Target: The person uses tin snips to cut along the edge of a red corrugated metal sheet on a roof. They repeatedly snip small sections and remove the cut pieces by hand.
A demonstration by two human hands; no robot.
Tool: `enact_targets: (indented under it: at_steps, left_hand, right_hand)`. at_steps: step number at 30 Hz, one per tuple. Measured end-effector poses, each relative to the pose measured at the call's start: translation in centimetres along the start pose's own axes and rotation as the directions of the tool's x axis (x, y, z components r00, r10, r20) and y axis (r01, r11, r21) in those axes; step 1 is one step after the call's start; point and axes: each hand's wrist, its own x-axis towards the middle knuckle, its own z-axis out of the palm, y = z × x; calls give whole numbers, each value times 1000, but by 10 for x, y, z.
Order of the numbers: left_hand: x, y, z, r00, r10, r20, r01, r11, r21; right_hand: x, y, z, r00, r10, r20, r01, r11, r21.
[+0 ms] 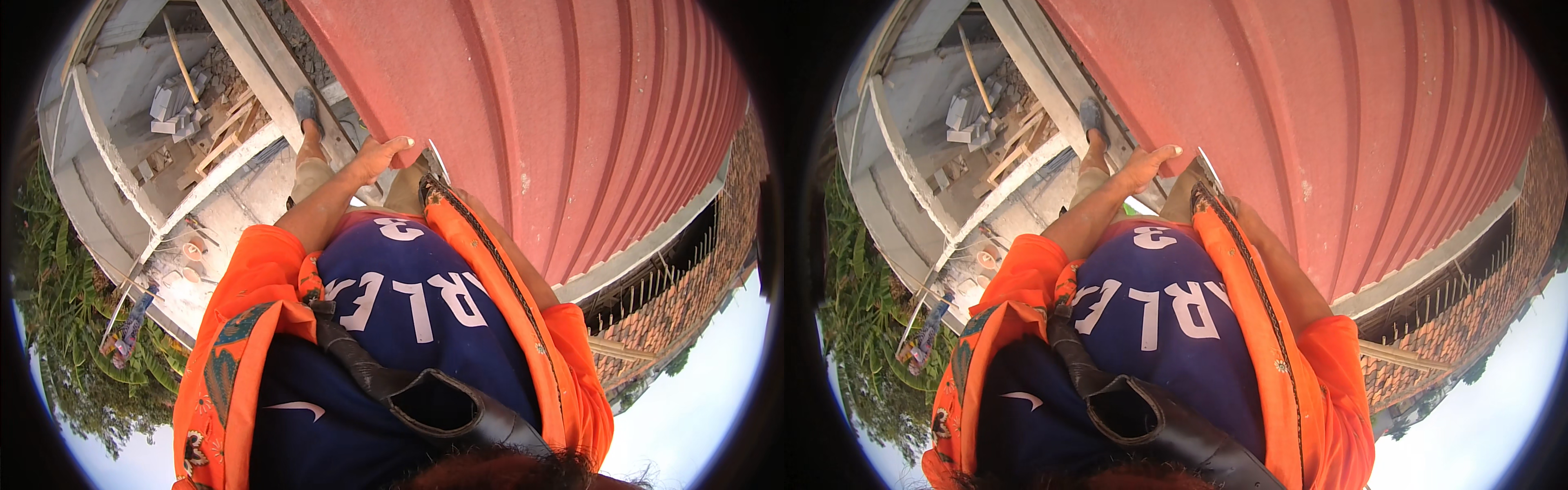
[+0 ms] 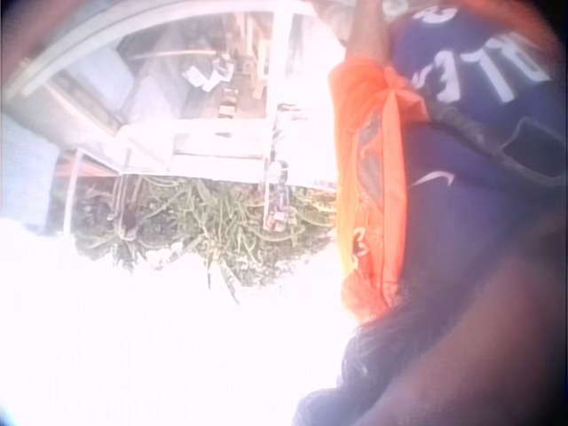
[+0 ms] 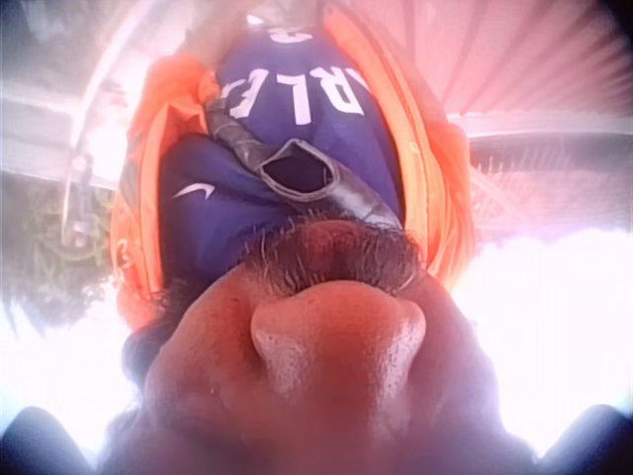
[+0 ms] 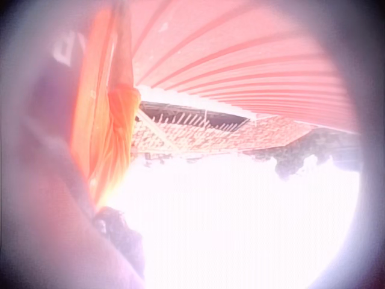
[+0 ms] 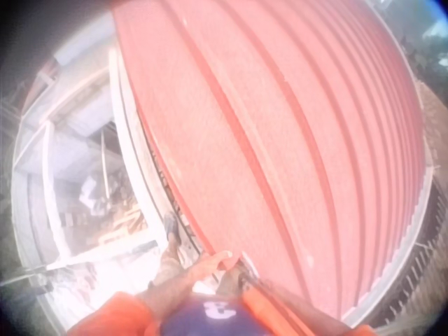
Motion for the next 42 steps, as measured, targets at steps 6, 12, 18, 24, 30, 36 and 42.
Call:
enact_targets:
  at_steps: [6, 12, 18, 24, 30, 36, 42]
  left_hand:
    - [3, -5, -2, 998, 37, 46, -36, 999, -37]
    - [9, -14, -7, 996, 55, 65, -55, 998, 4]
    - [8, -12, -7, 997, 33, 72, -34, 999, 17]
    - [8, -14, -6, 996, 66, 54, -66, 998, 2]
    - [7, -12, -7, 995, 56, 88, -57, 998, 1]
    - [6, -11, -7, 994, 51, 96, -50, 999, -10]
    - [5, -9, -8, 994, 18, 110, -17, 1000, -9]
  right_hand:
    - [29, 19, -6, 996, -76, 56, 69, 990, 121]
    - [56, 47, -9, 989, -147, 19, 143, 979, 147]
    - [69, 69, -10, 978, -145, -148, 148, 989, 9]
    - [44, 37, -1, 950, -244, -197, 199, 954, -224]
    - [45, 42, -4, 972, -165, -170, 141, 979, -146]
    - [42, 26, -16, 980, -186, -76, 151, 930, -336]
    - [34, -9, -23, 987, -161, -20, 127, 844, -522]
